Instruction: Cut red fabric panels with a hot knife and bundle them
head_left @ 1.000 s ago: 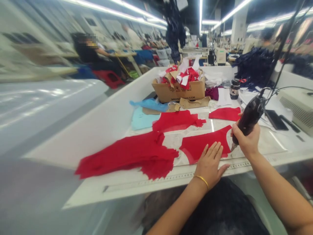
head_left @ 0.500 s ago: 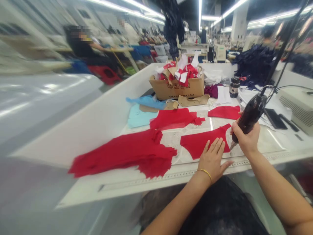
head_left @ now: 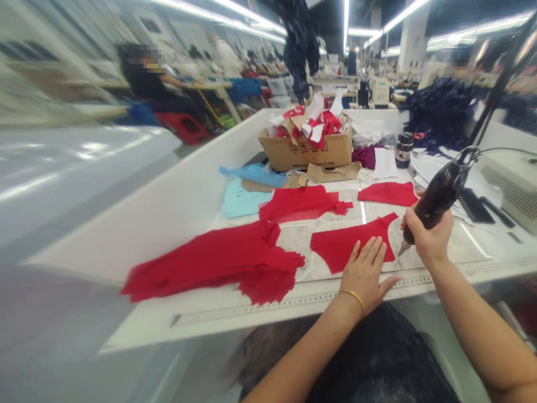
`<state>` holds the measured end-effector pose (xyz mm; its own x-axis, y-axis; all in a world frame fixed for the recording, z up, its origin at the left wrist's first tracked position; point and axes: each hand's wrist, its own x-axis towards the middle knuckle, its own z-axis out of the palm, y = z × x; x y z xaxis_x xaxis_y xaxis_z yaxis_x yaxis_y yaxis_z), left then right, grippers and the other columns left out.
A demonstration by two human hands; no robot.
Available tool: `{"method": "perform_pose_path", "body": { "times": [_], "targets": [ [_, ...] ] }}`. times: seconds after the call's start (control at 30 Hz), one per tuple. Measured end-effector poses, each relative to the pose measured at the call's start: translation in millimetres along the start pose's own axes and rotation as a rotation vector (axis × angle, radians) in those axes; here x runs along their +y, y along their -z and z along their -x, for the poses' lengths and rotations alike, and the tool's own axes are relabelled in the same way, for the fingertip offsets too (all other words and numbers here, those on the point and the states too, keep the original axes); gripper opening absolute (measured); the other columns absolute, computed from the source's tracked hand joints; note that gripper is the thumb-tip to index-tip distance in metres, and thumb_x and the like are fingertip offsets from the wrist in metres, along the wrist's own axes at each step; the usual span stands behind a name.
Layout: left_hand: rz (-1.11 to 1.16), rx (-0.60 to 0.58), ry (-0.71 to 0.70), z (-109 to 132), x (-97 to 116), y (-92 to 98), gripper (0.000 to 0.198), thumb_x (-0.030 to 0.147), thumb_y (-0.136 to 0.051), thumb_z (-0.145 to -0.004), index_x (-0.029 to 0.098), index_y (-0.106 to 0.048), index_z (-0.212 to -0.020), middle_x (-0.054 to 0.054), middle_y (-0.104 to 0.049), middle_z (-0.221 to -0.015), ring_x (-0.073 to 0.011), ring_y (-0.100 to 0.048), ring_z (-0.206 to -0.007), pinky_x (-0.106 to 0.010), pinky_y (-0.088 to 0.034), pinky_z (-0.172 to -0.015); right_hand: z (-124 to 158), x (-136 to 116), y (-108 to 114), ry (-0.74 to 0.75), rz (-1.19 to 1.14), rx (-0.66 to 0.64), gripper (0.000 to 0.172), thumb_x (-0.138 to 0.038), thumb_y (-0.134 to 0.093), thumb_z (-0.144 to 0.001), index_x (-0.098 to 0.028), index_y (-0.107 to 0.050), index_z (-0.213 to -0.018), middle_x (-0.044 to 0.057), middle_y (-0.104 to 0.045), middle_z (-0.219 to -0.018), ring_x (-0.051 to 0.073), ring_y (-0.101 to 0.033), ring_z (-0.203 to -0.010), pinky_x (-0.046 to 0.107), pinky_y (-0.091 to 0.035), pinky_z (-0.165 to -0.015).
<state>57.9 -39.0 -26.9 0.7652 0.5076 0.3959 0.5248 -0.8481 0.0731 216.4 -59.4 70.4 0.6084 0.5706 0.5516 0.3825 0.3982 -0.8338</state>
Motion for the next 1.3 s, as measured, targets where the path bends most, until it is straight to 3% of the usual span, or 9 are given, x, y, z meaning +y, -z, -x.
{"method": "perform_pose_path", "body": {
  "times": [0.27,0.4,0.67,0.8,0.97,1.17,1.3],
  "targets": [
    [0.005,0.013,0.004,0,6,6.1,0.075,0.066,-0.034,-0.101,0.009,-0.048,-0.147,-0.017,-0.052,-0.152,-0.0296,-0.044,-0.145,-0.047,-0.033,-0.122,0,-4,5,-0.009,-0.014,0.009,0.032,-0.037,-0.075,-0.074,-0.022,-0.059,-0.097,-0.003,-0.062,-0.064,0.018,-0.060,-0.048,0.036,-0.051,-0.052],
    [-0.007,0.085,-0.010,2,3,15.4,0.067,0.059,-0.033,-0.105,0.008,-0.054,-0.142,-0.015,-0.059,-0.145,-0.0283,-0.050,-0.141,-0.045,-0.037,-0.121,2,-6,5,-0.036,-0.026,0.000,0.031,-0.037,-0.076,-0.073,-0.020,-0.061,-0.095,-0.003,-0.062,-0.063,0.019,-0.061,-0.049,0.036,-0.051,-0.053],
    [-0.072,0.145,0.125,29,-58,48.5,0.035,0.018,-0.039,-0.103,0.014,-0.069,-0.120,-0.012,-0.073,-0.118,-0.0241,-0.066,-0.113,-0.040,-0.053,-0.104,2,-2,7,-0.024,-0.052,-0.007,0.034,-0.040,-0.080,-0.073,-0.023,-0.062,-0.097,-0.003,-0.061,-0.062,0.021,-0.060,-0.048,0.039,-0.051,-0.052],
    [-0.126,0.140,0.228,39,-79,64.6,0.027,0.017,-0.048,-0.098,0.018,-0.071,-0.112,-0.011,-0.073,-0.108,-0.0271,-0.064,-0.104,-0.043,-0.056,-0.094,2,-5,4,-0.035,-0.061,-0.009,0.035,-0.040,-0.079,-0.073,-0.023,-0.062,-0.099,-0.002,-0.062,-0.061,0.022,-0.060,-0.048,0.039,-0.049,-0.051],
    [-0.209,0.113,0.321,29,-93,67.0,0.022,0.024,-0.060,-0.091,0.017,-0.071,-0.109,-0.014,-0.069,-0.104,-0.0321,-0.061,-0.101,-0.048,-0.055,-0.088,3,-8,1,-0.039,-0.063,-0.017,0.031,-0.040,-0.078,-0.074,-0.023,-0.061,-0.093,-0.001,-0.062,-0.061,0.021,-0.060,-0.048,0.038,-0.049,-0.051],
    [-0.284,0.150,0.431,13,-117,71.7,0.033,0.016,-0.057,-0.087,0.017,-0.067,-0.118,-0.019,-0.066,-0.112,-0.0381,-0.057,-0.109,-0.058,-0.048,-0.095,1,-4,5,-0.026,-0.052,0.009,0.030,-0.040,-0.079,-0.072,-0.023,-0.060,-0.089,-0.002,-0.061,-0.061,0.020,-0.059,-0.047,0.037,-0.051,-0.051],
    [-0.249,0.178,0.416,15,-118,72.8,0.034,0.015,-0.052,-0.090,0.013,-0.066,-0.121,-0.021,-0.065,-0.121,-0.0389,-0.057,-0.114,-0.060,-0.048,-0.099,-4,-1,10,-0.034,-0.050,0.034,0.035,-0.043,-0.080,-0.073,-0.022,-0.059,-0.091,-0.002,-0.060,-0.064,0.020,-0.061,-0.049,0.037,-0.051,-0.051]
  ]
}}
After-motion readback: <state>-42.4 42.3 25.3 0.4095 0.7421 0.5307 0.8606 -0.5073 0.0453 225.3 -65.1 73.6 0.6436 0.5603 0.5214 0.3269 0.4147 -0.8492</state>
